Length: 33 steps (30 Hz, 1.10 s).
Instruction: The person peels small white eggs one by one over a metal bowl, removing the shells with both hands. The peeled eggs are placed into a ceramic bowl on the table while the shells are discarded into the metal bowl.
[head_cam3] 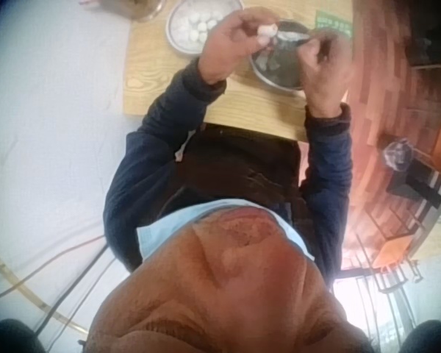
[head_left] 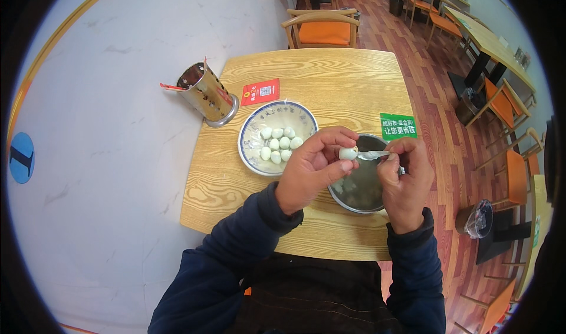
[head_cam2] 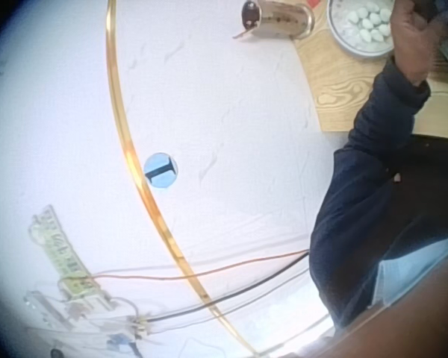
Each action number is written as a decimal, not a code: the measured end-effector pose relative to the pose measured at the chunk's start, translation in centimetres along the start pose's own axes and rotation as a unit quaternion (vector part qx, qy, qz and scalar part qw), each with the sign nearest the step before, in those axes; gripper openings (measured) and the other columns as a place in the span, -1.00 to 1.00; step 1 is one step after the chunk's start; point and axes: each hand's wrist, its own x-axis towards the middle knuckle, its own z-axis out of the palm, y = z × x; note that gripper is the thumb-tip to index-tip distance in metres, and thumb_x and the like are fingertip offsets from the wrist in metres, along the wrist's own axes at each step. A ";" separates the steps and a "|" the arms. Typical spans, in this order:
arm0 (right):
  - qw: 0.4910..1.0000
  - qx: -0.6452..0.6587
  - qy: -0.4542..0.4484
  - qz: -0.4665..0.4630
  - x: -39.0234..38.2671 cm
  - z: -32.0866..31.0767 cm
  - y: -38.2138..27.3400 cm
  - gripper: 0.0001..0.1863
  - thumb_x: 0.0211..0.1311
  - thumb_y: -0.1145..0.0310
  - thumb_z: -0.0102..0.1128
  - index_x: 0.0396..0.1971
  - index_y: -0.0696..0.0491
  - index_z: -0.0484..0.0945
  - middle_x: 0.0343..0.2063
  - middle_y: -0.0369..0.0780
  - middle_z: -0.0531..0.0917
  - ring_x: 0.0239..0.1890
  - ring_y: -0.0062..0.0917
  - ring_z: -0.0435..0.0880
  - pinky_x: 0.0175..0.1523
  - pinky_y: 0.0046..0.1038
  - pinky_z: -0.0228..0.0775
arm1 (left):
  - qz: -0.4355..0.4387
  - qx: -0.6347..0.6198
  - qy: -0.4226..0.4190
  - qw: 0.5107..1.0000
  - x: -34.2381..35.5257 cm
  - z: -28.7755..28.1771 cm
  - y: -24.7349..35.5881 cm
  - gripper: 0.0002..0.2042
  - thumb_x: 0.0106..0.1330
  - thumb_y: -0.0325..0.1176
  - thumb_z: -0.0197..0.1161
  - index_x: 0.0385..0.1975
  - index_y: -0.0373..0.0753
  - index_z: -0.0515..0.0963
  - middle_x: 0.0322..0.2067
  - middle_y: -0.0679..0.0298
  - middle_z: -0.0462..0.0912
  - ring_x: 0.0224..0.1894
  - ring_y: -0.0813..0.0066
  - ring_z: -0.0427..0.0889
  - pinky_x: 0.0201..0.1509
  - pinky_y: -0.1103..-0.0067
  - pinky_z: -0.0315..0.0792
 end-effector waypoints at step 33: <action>0.985 -0.038 -0.149 -0.084 0.5 -0.3 -1.7 -0.75 0.15 0.58 0.48 -0.20 0.12 0.61 -0.30 -0.15 0.65 -0.35 -0.34 0.69 -0.28 -0.36 0.52 | 0.057 0.023 0.023 0.998 0.0 -0.2 -1.1 -0.79 0.47 -0.63 0.23 0.02 -0.25 0.52 0.13 0.11 0.56 0.20 0.35 0.58 0.32 0.40 0.48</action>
